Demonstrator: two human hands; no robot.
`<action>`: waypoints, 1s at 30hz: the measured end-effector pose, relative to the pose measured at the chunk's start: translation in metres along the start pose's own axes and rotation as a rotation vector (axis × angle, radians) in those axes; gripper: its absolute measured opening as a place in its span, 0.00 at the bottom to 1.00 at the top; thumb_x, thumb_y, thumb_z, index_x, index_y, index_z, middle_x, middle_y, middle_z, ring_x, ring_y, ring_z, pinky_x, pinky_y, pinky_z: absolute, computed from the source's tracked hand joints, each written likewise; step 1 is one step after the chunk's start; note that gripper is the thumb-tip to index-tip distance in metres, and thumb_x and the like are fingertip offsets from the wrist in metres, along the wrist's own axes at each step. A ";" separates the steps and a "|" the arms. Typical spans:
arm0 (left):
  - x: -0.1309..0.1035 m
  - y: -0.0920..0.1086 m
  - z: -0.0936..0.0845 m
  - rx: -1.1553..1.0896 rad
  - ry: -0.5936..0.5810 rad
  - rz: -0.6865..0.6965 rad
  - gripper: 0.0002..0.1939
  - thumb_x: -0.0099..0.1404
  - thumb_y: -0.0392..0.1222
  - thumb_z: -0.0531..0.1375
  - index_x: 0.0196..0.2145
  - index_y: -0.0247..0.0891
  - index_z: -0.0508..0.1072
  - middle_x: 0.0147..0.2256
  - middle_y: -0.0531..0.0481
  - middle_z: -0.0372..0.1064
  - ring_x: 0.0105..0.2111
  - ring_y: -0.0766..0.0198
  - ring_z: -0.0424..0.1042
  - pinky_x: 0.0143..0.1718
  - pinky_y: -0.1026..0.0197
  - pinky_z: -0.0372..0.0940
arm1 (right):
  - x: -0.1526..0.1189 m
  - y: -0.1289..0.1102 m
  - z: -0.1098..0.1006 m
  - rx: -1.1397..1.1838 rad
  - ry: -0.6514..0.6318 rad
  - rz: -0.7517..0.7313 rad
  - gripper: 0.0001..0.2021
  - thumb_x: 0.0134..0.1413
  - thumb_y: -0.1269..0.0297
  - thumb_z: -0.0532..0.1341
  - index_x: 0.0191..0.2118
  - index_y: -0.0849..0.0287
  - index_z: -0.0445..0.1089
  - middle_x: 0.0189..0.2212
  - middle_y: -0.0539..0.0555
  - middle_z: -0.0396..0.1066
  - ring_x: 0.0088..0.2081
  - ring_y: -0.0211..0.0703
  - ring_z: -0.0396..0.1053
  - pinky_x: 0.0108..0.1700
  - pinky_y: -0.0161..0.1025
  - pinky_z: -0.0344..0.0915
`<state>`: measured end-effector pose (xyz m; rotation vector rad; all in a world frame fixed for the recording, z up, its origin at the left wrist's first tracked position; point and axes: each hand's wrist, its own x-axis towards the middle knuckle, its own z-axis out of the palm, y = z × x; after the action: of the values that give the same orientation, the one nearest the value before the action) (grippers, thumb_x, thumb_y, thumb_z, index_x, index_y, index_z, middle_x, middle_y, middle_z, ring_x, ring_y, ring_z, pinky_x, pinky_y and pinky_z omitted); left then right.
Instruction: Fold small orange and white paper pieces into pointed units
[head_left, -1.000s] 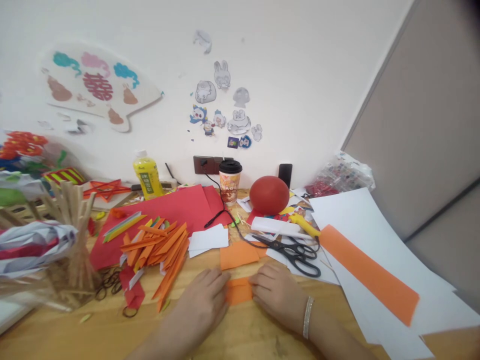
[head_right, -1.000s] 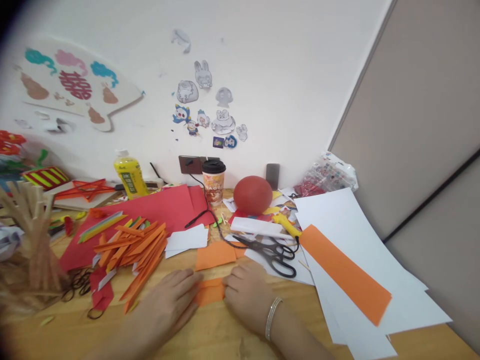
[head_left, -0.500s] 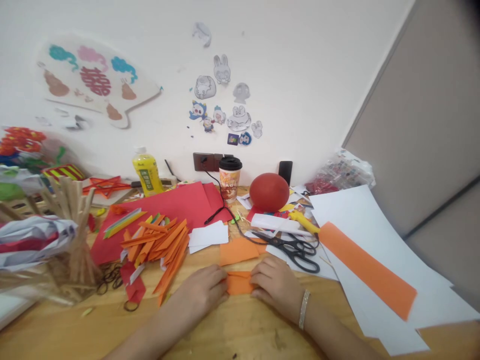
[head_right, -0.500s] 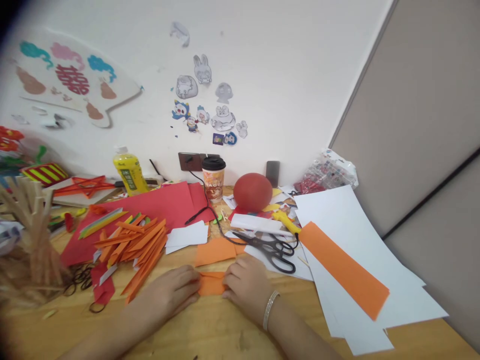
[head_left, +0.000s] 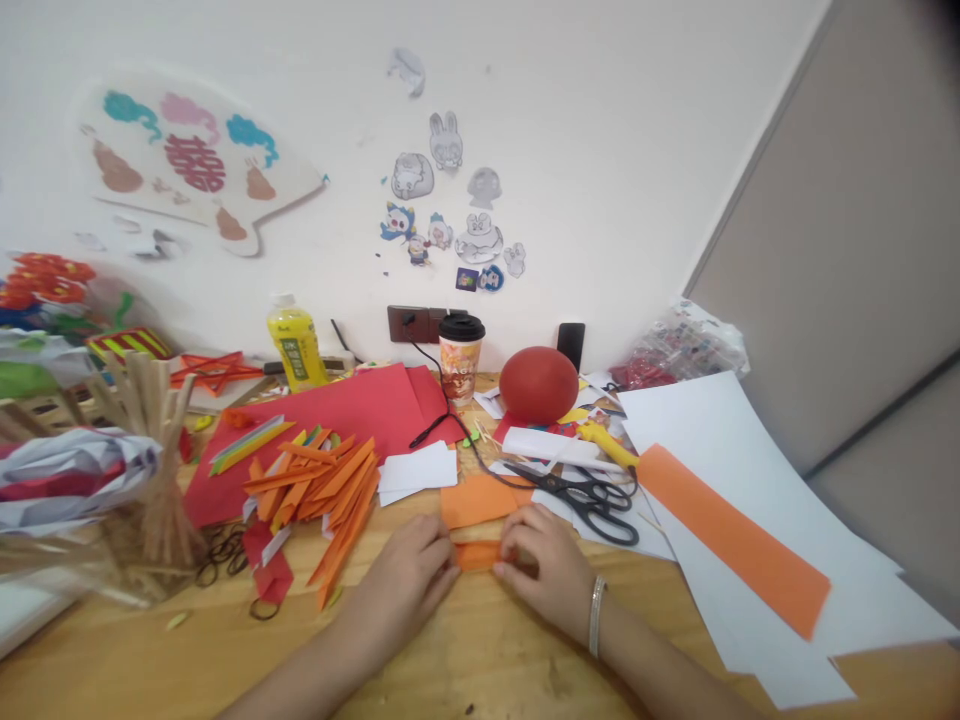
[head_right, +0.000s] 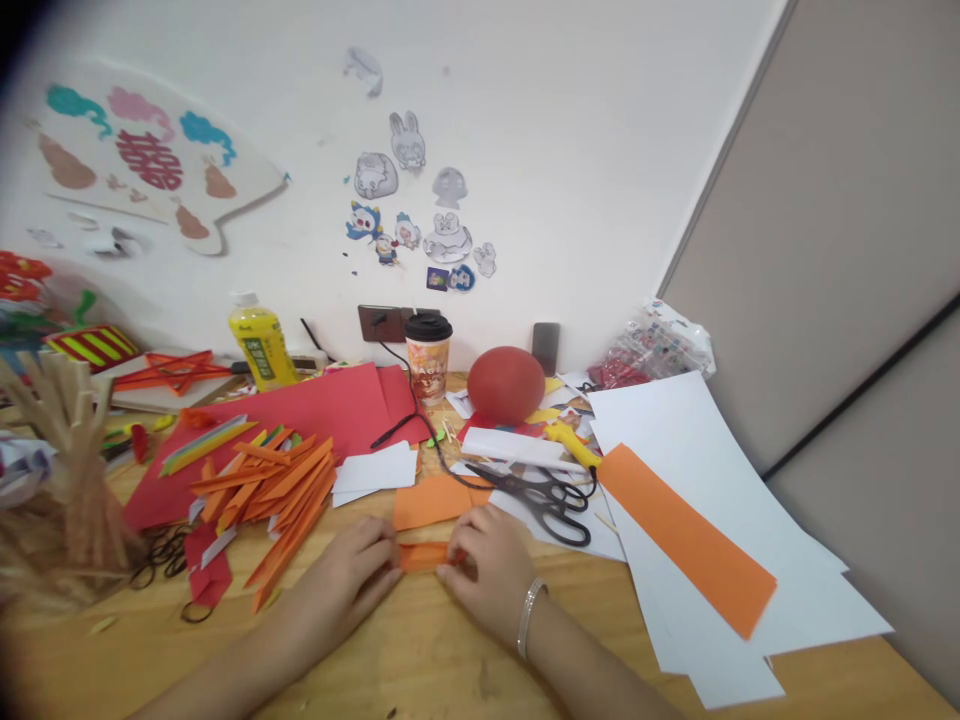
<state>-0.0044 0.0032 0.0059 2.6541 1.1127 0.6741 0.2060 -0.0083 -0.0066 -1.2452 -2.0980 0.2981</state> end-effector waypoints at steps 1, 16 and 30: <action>0.001 0.001 0.000 -0.006 -0.009 -0.032 0.08 0.63 0.35 0.51 0.28 0.38 0.66 0.33 0.47 0.64 0.35 0.59 0.64 0.37 0.58 0.63 | 0.000 0.000 0.001 0.015 0.001 0.022 0.06 0.45 0.70 0.63 0.24 0.58 0.63 0.30 0.50 0.65 0.34 0.41 0.62 0.37 0.38 0.58; 0.007 0.010 0.005 0.025 0.035 -0.278 0.06 0.57 0.37 0.52 0.24 0.39 0.67 0.29 0.48 0.64 0.33 0.56 0.64 0.35 0.55 0.60 | 0.003 0.001 0.008 -0.055 0.009 0.255 0.08 0.41 0.71 0.66 0.20 0.58 0.65 0.29 0.49 0.65 0.35 0.42 0.61 0.36 0.39 0.57; 0.000 -0.003 0.008 -0.081 0.049 -0.266 0.08 0.57 0.34 0.55 0.36 0.41 0.68 0.39 0.47 0.65 0.41 0.54 0.64 0.41 0.51 0.61 | 0.003 0.001 -0.004 -0.052 -0.077 0.266 0.08 0.42 0.76 0.64 0.27 0.58 0.66 0.31 0.50 0.66 0.37 0.44 0.62 0.39 0.40 0.57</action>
<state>-0.0024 0.0051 -0.0019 2.3753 1.3882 0.7173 0.2084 -0.0060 -0.0027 -1.5694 -2.0145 0.4166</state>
